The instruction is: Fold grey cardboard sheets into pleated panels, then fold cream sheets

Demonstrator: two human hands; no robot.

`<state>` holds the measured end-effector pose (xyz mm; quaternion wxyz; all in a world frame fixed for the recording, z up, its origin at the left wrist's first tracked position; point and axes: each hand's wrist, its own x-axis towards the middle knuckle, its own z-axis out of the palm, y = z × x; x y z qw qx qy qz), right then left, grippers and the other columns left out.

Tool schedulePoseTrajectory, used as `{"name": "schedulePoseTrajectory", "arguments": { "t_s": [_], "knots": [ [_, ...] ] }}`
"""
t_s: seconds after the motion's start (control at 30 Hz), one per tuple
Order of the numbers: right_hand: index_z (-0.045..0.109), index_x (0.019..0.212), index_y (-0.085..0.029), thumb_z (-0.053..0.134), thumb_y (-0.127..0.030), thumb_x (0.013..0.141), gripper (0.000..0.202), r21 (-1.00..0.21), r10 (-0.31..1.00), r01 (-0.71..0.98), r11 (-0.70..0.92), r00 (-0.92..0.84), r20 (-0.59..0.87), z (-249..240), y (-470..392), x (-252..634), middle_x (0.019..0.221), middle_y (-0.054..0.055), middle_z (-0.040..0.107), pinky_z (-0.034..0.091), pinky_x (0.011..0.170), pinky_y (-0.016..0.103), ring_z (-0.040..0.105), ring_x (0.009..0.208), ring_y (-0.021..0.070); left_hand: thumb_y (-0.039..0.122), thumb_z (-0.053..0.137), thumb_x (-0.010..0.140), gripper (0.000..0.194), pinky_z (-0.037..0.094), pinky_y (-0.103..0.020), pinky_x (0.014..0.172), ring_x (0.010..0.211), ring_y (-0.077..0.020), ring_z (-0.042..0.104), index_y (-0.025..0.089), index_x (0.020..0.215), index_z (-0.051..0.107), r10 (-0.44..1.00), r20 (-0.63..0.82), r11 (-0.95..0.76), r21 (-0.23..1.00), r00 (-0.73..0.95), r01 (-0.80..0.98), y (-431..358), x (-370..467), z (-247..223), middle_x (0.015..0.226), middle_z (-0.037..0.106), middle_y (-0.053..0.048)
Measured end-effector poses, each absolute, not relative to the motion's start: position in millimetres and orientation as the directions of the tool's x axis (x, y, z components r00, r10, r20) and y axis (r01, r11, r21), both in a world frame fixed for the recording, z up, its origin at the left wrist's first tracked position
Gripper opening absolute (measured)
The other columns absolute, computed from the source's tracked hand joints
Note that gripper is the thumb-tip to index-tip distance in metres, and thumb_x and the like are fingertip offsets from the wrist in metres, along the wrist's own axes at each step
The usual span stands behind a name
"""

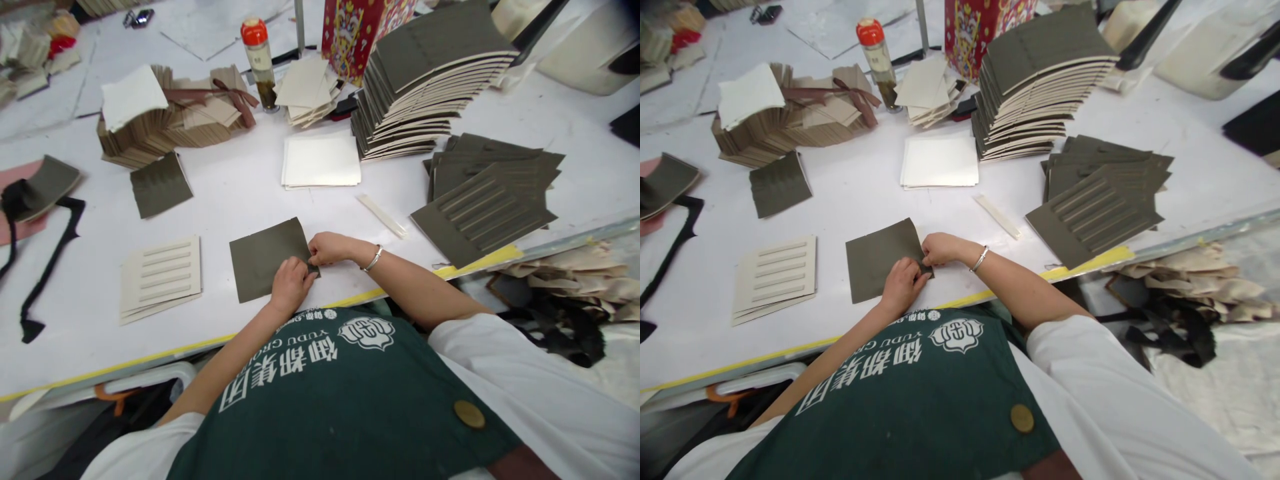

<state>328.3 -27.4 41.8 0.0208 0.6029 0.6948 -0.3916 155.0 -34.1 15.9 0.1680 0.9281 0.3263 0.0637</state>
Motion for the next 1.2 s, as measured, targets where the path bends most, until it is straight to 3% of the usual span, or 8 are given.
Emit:
{"name": "schedulePoseTrajectory", "arguments": {
  "t_s": [0.2, 0.3, 0.6, 0.73, 0.9, 1.2],
  "knots": [
    [0.065, 0.066, -0.012, 0.05, -0.032, 0.073, 0.026, -0.589, 0.873, 0.805, -0.073, -0.233, -0.428, 41, -16, 340, 0.052, 0.002, 0.059, 0.031, 0.05, 0.022, 0.046, 0.047, 0.0097, 0.031, 0.057, 0.08, 0.019, 0.039, -0.031, 0.069, 0.075, -0.0186, 0.045, 0.018, 0.067, 0.052, 0.631, -0.07, -0.721, 0.314, 0.772, 0.618, -32, 159, 23, 0.077, 0.049, -0.003],
    [0.063, 0.063, -0.012, 0.051, -0.029, 0.072, 0.023, -0.621, 0.879, 0.778, -0.096, -0.226, -0.419, 40, -11, 343, 0.049, 0.0, 0.056, 0.03, 0.049, 0.021, 0.046, 0.045, 0.0086, 0.032, 0.056, 0.081, 0.02, 0.039, -0.031, 0.07, 0.076, -0.0188, 0.046, 0.018, 0.068, 0.052, 0.629, -0.075, -0.724, 0.305, 0.773, 0.619, -32, 159, 22, 0.077, 0.049, -0.004],
    [0.062, 0.064, -0.013, 0.05, -0.025, 0.069, 0.018, -0.631, 0.902, 0.77, -0.093, -0.203, -0.38, 34, -16, 341, 0.048, -0.001, 0.056, 0.029, 0.047, 0.02, 0.045, 0.044, 0.0081, 0.03, 0.054, 0.082, 0.014, 0.041, -0.033, 0.077, 0.086, -0.0205, 0.048, 0.017, 0.086, 0.053, 0.611, 0.029, -0.755, 0.323, 0.791, 0.571, -33, 155, 14, 0.093, 0.053, -0.007],
    [0.062, 0.063, -0.014, 0.05, -0.023, 0.067, 0.015, -0.606, 0.91, 0.792, -0.075, -0.194, -0.366, 35, -16, 339, 0.048, -0.001, 0.055, 0.028, 0.047, 0.02, 0.045, 0.046, 0.0086, 0.028, 0.053, 0.083, 0.021, 0.042, -0.036, 0.082, 0.092, -0.0221, 0.049, 0.016, 0.1, 0.053, 0.565, 0.07, -0.795, 0.312, 0.822, 0.52, -32, 155, 12, 0.11, 0.053, -0.01],
    [0.061, 0.062, -0.014, 0.051, -0.023, 0.066, 0.014, -0.601, 0.915, 0.795, -0.08, -0.182, -0.361, 36, -16, 339, 0.049, -0.001, 0.056, 0.029, 0.049, 0.021, 0.045, 0.048, 0.0091, 0.03, 0.053, 0.082, 0.026, 0.042, -0.037, 0.084, 0.096, -0.0231, 0.05, 0.017, 0.104, 0.052, 0.573, 0.099, -0.793, 0.318, 0.814, 0.52, -32, 153, 8, 0.114, 0.053, -0.01],
    [0.052, 0.057, -0.014, 0.05, -0.025, 0.069, 0.015, -0.823, 0.888, 0.519, -0.231, -0.233, -0.397, 36, -19, 342, 0.045, -0.004, 0.048, 0.028, 0.045, 0.019, 0.039, 0.042, 0.006, 0.032, 0.057, 0.08, 0.024, 0.044, -0.035, 0.084, 0.096, -0.0233, 0.049, 0.014, 0.094, 0.05, 0.596, 0.171, -0.787, 0.317, 0.785, 0.529, -33, 150, 2, 0.106, 0.052, -0.012]
  ]
}}
